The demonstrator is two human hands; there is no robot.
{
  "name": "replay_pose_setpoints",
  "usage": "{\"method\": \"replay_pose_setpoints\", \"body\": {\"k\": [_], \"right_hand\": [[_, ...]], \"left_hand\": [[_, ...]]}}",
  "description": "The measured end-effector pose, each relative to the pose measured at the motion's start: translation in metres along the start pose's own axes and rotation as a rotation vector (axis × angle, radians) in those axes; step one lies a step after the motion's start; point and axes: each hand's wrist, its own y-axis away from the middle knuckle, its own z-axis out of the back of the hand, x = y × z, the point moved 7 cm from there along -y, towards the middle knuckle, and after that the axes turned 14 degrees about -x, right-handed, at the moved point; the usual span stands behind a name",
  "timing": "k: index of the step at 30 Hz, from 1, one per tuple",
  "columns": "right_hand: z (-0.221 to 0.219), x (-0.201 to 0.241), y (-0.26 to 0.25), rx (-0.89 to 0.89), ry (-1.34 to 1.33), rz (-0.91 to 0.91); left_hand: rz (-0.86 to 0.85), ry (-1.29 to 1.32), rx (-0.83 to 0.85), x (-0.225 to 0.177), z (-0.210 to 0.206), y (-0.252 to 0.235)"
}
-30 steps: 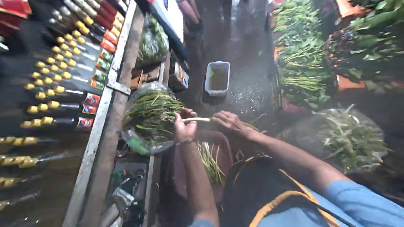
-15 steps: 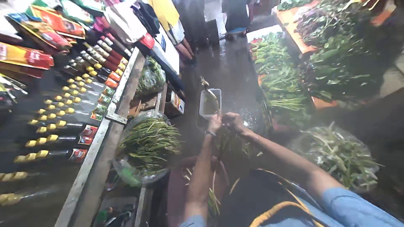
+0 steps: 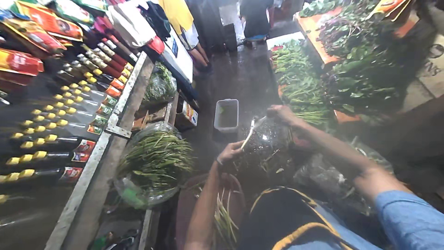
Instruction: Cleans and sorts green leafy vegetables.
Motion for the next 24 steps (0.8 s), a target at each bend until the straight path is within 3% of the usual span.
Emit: {"method": "replay_pose_setpoints", "body": {"k": [6, 10, 14, 17, 24], "right_hand": [[0.084, -0.113, -0.001, -0.196, 0.215, -0.389], [0.083, -0.142, 0.038, -0.295, -0.076, -0.642], [0.023, -0.094, 0.072, -0.289, -0.802, -0.928], [-0.016, -0.050, 0.079, -0.219, -1.117, -0.962], [-0.049, 0.027, 0.060, -0.156, -1.610, -1.125]], "left_hand": [[0.066, 0.212, 0.068, 0.003, 0.009, 0.055], [0.050, 0.380, -0.091, 0.006, 0.025, 0.051], [-0.004, 0.497, -0.382, -0.008, 0.040, 0.024], [-0.020, 0.620, -0.534, -0.005, 0.053, -0.004], [0.014, 0.947, -0.466, -0.016, 0.044, -0.044]]}}
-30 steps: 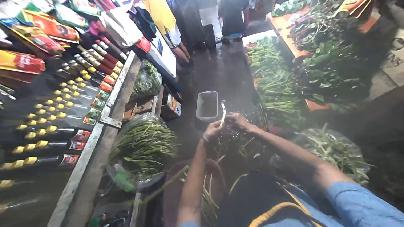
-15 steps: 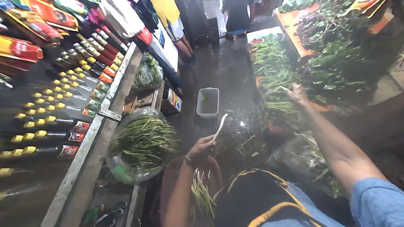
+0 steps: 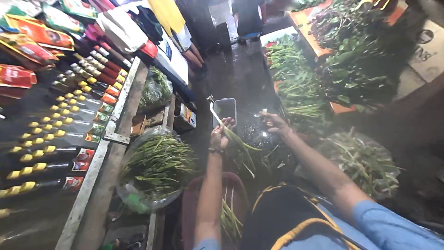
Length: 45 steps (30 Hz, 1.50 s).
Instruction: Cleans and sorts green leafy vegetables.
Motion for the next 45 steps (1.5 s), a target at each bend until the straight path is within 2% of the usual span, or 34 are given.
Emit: {"method": "replay_pose_setpoints", "body": {"k": [2, 4, 8, 10, 12, 16, 19, 24, 28, 32, 35, 40, 43, 45], "right_hand": [[-0.020, 0.001, 0.013, 0.029, 0.056, 0.028], [-0.031, -0.001, 0.011, 0.128, 0.243, 0.167], [-0.056, -0.017, 0.019, 0.395, 0.724, 0.650], [-0.067, -0.019, 0.038, 0.390, 0.898, 0.856], [-0.070, -0.018, 0.052, 0.359, 0.979, 0.988], [-0.065, -0.022, 0.048, 0.357, 1.055, 0.958], [-0.057, -0.027, 0.054, 0.277, 1.088, 1.091], [-0.062, -0.017, 0.077, 0.130, 1.201, 1.276], [-0.068, -0.011, 0.087, 0.111, 1.253, 1.371], [-0.067, -0.004, 0.088, 0.222, 1.266, 1.425], [-0.063, 0.002, 0.090, 0.328, 1.409, 1.430], [-0.055, 0.012, 0.072, 0.426, 1.547, 1.296], [-0.044, 0.041, 0.059, 0.321, 1.681, 1.202], [-0.026, 0.079, 0.041, 0.182, 1.653, 1.160]], "left_hand": [[0.043, 0.010, -0.006, 0.006, -0.006, -0.002], [0.065, -0.012, 0.007, 0.014, -0.012, -0.003], [-0.047, -0.121, 0.046, 0.022, -0.026, 0.004], [-0.126, -0.215, 0.051, 0.020, -0.033, 0.012], [-0.159, -0.278, 0.053, 0.021, -0.037, 0.018], [-0.198, -0.307, 0.038, 0.024, -0.038, 0.024], [-0.228, -0.338, 0.062, 0.026, -0.042, 0.028], [-0.390, -0.618, -0.028, 0.012, -0.059, 0.042], [-0.480, -0.660, -0.050, 0.009, -0.064, 0.040], [-0.422, -0.647, 0.012, 0.014, -0.065, 0.034], [-0.354, -0.679, 0.153, 0.016, -0.067, 0.034], [-0.203, -0.773, 0.252, 0.025, -0.062, 0.036], [-0.153, -0.855, 0.285, 0.026, -0.047, 0.037], [-0.148, -0.876, 0.285, 0.020, -0.031, 0.039]]}}
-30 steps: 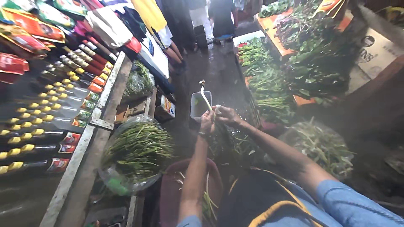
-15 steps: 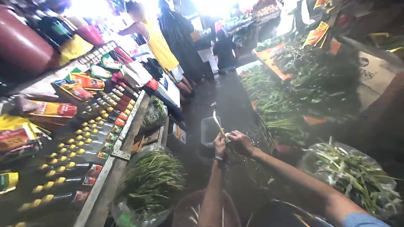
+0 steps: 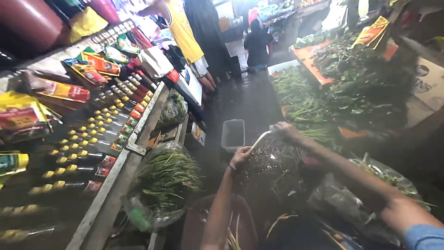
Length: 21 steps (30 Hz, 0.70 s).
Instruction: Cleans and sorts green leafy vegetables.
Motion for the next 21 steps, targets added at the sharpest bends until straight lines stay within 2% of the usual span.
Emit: {"method": "replay_pose_setpoints", "body": {"k": [3, 5, 7, 8, 10, 13, 14, 15, 17, 19, 21], "right_hand": [[0.053, -0.053, 0.002, -0.183, -0.201, -0.279], [0.077, -0.078, 0.014, -0.401, -0.561, -0.567], [0.077, -0.082, 0.022, -0.564, -0.965, -0.783], [0.069, -0.074, 0.025, -0.552, -1.119, -0.797], [0.041, -0.047, 0.030, -0.430, -1.262, -0.746], [-0.004, 0.000, 0.024, -0.227, -1.204, -0.552], [-0.017, 0.013, 0.024, -0.194, -1.180, -0.504], [-0.027, 0.024, 0.025, -0.188, -1.174, -0.470], [-0.034, 0.035, 0.032, -0.280, -1.146, -0.452], [-0.034, 0.031, 0.038, -0.354, -1.111, -0.438], [-0.033, 0.025, 0.044, -0.355, -1.044, -0.390]], "left_hand": [[0.028, 0.129, -0.066, 0.008, 0.029, 0.013], [0.051, 0.322, -0.121, 0.005, 0.041, 0.017], [0.044, 0.447, -0.155, -0.006, 0.039, 0.018], [0.018, 0.478, -0.145, -0.013, 0.034, 0.017], [-0.059, 0.514, -0.085, -0.027, 0.015, 0.012], [-0.171, 0.548, 0.011, -0.039, -0.026, -0.001], [-0.126, 0.572, 0.003, -0.038, -0.042, -0.005], [-0.081, 0.554, -0.020, -0.036, -0.056, -0.009], [-0.113, 0.463, -0.032, -0.040, -0.073, -0.007], [-0.161, 0.427, -0.031, -0.045, -0.078, 0.004], [-0.115, 0.445, -0.007, -0.036, -0.084, 0.007]]}}
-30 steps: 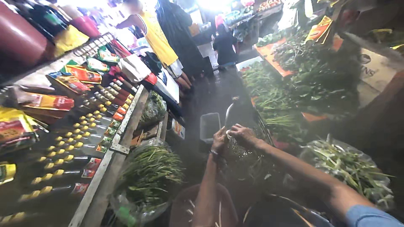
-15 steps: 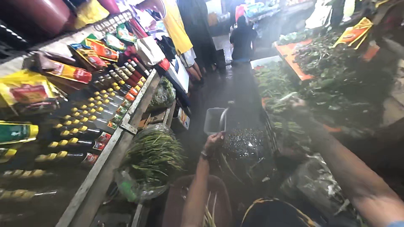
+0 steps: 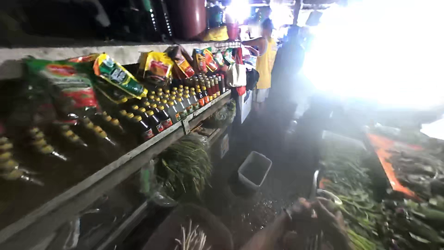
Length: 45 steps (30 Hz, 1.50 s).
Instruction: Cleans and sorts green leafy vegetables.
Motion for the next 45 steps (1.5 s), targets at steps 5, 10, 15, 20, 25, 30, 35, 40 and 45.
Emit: {"method": "replay_pose_setpoints", "body": {"k": [5, 10, 15, 20, 25, 30, 35, 40, 45], "right_hand": [[0.018, -0.012, 0.005, 0.020, 0.227, 0.009], [0.009, -0.010, 0.016, 0.217, 0.237, -0.147], [-0.025, -0.012, 0.029, 0.414, 0.493, 0.024], [-0.025, -0.014, 0.016, 0.488, 0.509, 0.032], [0.034, -0.021, 0.011, 0.468, 0.609, -0.034], [0.181, -0.076, 0.009, 0.126, 0.957, -0.311], [0.282, -0.047, 0.034, 0.037, 1.073, -0.400], [0.373, -0.063, 0.029, -0.111, 1.289, -0.486], [0.352, -0.049, 0.040, -0.140, 1.521, -0.669]], "left_hand": [[-0.013, -0.185, -0.013, 0.026, 0.001, 0.000], [-0.083, -0.018, -0.333, -0.017, 0.027, 0.034], [-0.106, 0.450, -0.574, -0.023, 0.053, 0.010], [-0.091, 0.757, -0.619, -0.031, 0.085, -0.013], [-0.267, 0.915, -0.556, -0.010, 0.161, -0.035], [-0.205, 0.835, -0.699, -0.031, 0.206, -0.005], [-0.161, 0.804, -0.828, -0.026, 0.197, 0.027], [-0.160, 0.943, -0.773, -0.020, 0.177, 0.030], [-0.178, 0.976, -0.771, -0.029, 0.167, 0.033]]}}
